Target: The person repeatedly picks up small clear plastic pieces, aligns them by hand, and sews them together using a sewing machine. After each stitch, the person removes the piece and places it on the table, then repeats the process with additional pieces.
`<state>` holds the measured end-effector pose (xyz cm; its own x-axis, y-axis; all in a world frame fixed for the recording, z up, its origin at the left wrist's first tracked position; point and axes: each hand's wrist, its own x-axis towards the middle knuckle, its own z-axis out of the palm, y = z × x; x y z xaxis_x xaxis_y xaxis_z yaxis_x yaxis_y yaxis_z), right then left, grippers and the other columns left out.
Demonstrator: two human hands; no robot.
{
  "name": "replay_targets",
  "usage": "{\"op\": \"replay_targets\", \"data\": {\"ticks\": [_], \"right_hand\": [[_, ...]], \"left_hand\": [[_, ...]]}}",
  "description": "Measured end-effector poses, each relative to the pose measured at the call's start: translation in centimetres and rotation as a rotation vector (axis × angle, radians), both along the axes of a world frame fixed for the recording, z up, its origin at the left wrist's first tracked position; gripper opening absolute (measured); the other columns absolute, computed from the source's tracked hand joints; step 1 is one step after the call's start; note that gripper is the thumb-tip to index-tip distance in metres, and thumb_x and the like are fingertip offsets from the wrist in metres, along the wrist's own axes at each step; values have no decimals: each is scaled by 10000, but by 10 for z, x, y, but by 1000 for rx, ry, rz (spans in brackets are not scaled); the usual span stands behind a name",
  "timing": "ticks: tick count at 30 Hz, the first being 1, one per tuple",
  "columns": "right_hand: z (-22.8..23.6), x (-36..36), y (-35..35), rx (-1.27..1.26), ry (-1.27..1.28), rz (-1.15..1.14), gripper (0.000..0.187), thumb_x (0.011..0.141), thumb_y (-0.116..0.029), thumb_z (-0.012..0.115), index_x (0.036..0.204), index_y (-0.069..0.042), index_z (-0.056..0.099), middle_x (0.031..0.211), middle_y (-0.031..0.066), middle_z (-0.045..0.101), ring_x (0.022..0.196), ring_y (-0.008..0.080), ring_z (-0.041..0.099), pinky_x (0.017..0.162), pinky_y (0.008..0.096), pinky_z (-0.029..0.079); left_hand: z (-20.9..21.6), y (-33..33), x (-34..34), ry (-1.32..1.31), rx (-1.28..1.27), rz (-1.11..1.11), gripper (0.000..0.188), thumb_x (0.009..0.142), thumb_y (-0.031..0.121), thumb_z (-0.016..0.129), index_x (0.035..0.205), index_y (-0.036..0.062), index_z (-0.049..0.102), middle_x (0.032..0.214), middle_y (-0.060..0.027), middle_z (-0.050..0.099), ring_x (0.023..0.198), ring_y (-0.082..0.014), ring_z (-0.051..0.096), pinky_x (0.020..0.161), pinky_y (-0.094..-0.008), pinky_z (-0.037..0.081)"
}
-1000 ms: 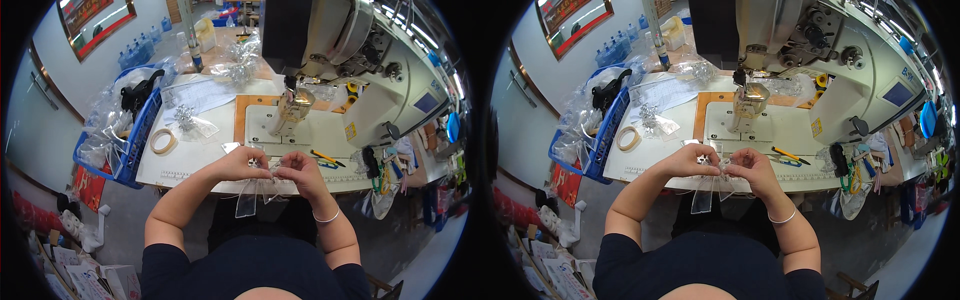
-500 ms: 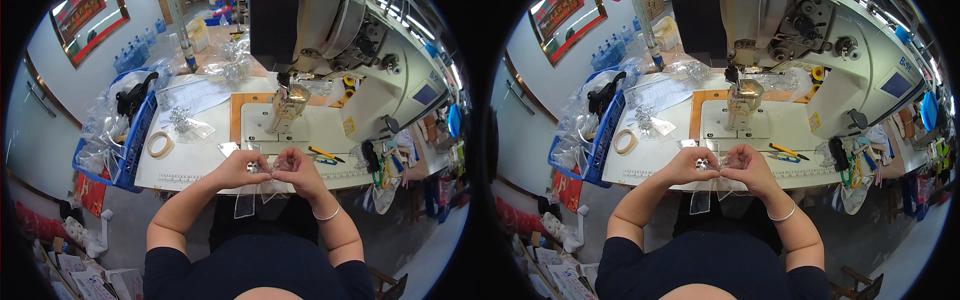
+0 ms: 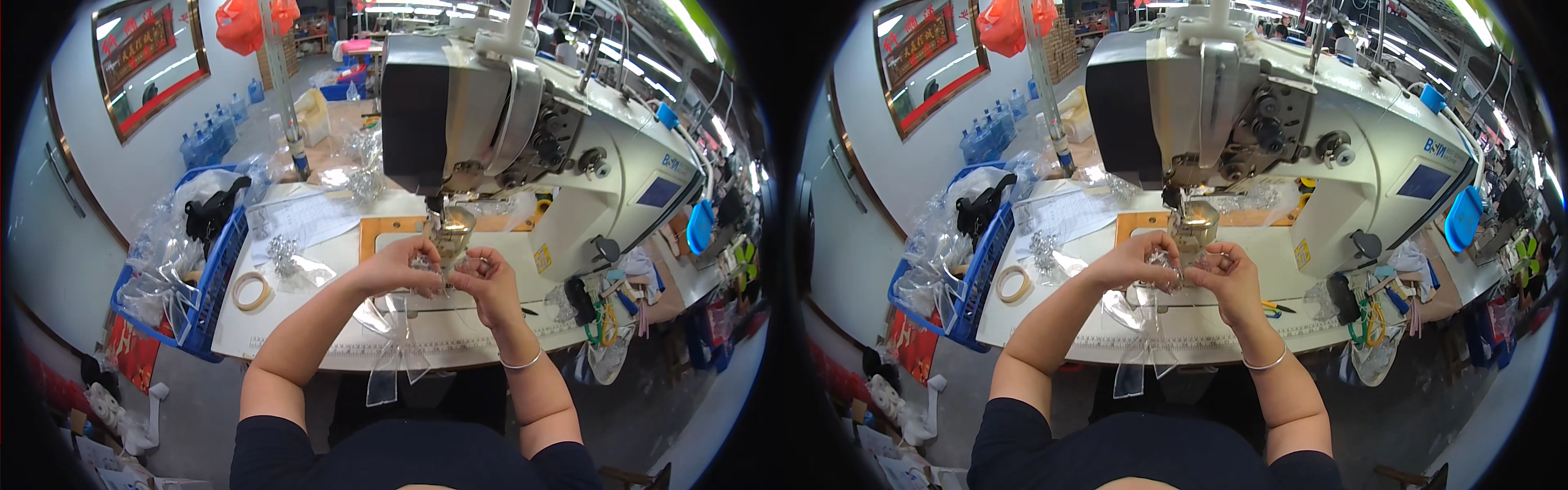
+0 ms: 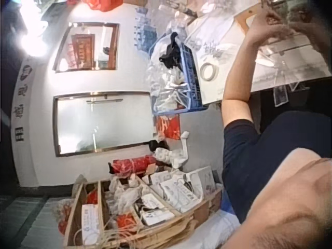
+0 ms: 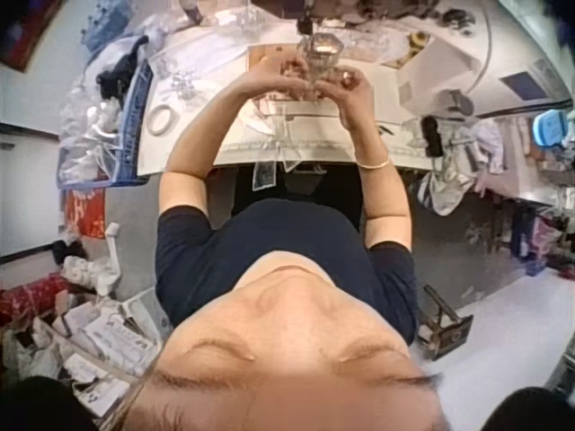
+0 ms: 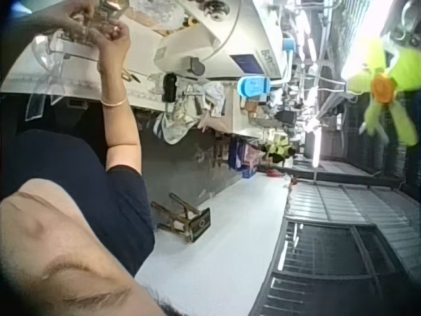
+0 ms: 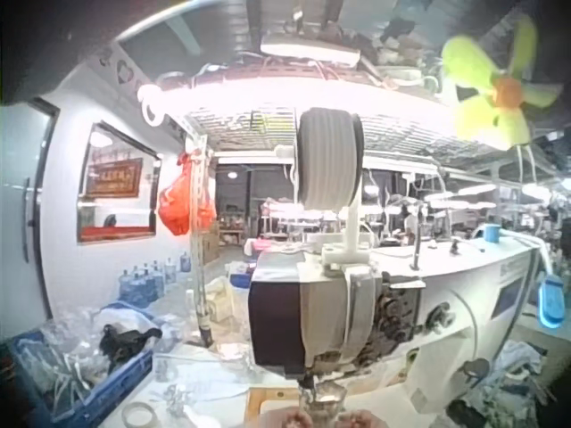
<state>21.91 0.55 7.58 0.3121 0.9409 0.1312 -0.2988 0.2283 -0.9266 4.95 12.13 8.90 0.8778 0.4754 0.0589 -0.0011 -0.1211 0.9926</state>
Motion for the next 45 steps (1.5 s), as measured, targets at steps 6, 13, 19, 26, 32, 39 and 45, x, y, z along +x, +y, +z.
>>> {"op": "replay_targets", "data": {"ticks": [6, 13, 19, 26, 32, 39, 45], "right_hand": [[30, 2, 29, -52, 36, -89, 304, 742, 60, 678, 971, -1, 487, 804, 72, 605, 665, 123, 603, 610, 234, 521], [49, 5, 46, -73, -378, -236, 233, 739, -8, 672, 914, 32, 524, 745, 57, 587, 603, 101, 563, 565, 219, 468], [23, 22, 77, -54, -574, -317, 248, 698, -123, 687, 857, 56, 618, 752, 104, 646, 626, 126, 593, 578, 270, 462], [48, 6, 68, -49, -591, -317, 201, 709, -119, 642, 780, 68, 657, 635, 96, 640, 595, 143, 594, 567, 302, 452], [37, 12, 71, -92, -489, -253, 104, 757, -33, 586, 825, 46, 591, 778, 67, 619, 678, 120, 592, 637, 244, 492], [36, 22, 79, -164, -91, -63, 143, 737, -16, 570, 860, 47, 607, 792, 97, 624, 684, 163, 604, 646, 257, 474], [34, 22, 82, -81, -5, -85, 120, 701, -21, 628, 763, 82, 638, 729, 107, 631, 631, 151, 589, 588, 263, 465]], "left_hand": [[44, 30, 15, 125, -372, 45, 291, 749, 95, 691, 964, -19, 532, 680, -67, 577, 630, -151, 613, 686, -342, 562], [61, 46, 17, 236, -349, 22, 250, 810, 113, 655, 1018, -5, 582, 886, -90, 632, 801, -200, 631, 780, -360, 527], [54, 72, 21, 322, -295, -24, 234, 829, 151, 666, 1007, 3, 634, 915, -75, 640, 837, -156, 613, 827, -295, 508], [54, 75, 16, 286, -249, -27, 252, 772, 122, 730, 970, -6, 642, 922, -95, 656, 826, -164, 636, 793, -266, 534], [50, 77, 12, 304, -241, -32, 273, 832, 180, 664, 1009, -24, 626, 988, -102, 644, 916, -176, 617, 872, -282, 491], [65, 62, 15, 323, -190, 75, 206, 816, 103, 668, 937, -58, 626, 889, -128, 661, 805, -182, 649, 791, -279, 540], [85, 44, 15, 381, -81, 114, 205, 823, 114, 663, 961, -35, 636, 874, -123, 668, 803, -187, 651, 787, -273, 536]]}}
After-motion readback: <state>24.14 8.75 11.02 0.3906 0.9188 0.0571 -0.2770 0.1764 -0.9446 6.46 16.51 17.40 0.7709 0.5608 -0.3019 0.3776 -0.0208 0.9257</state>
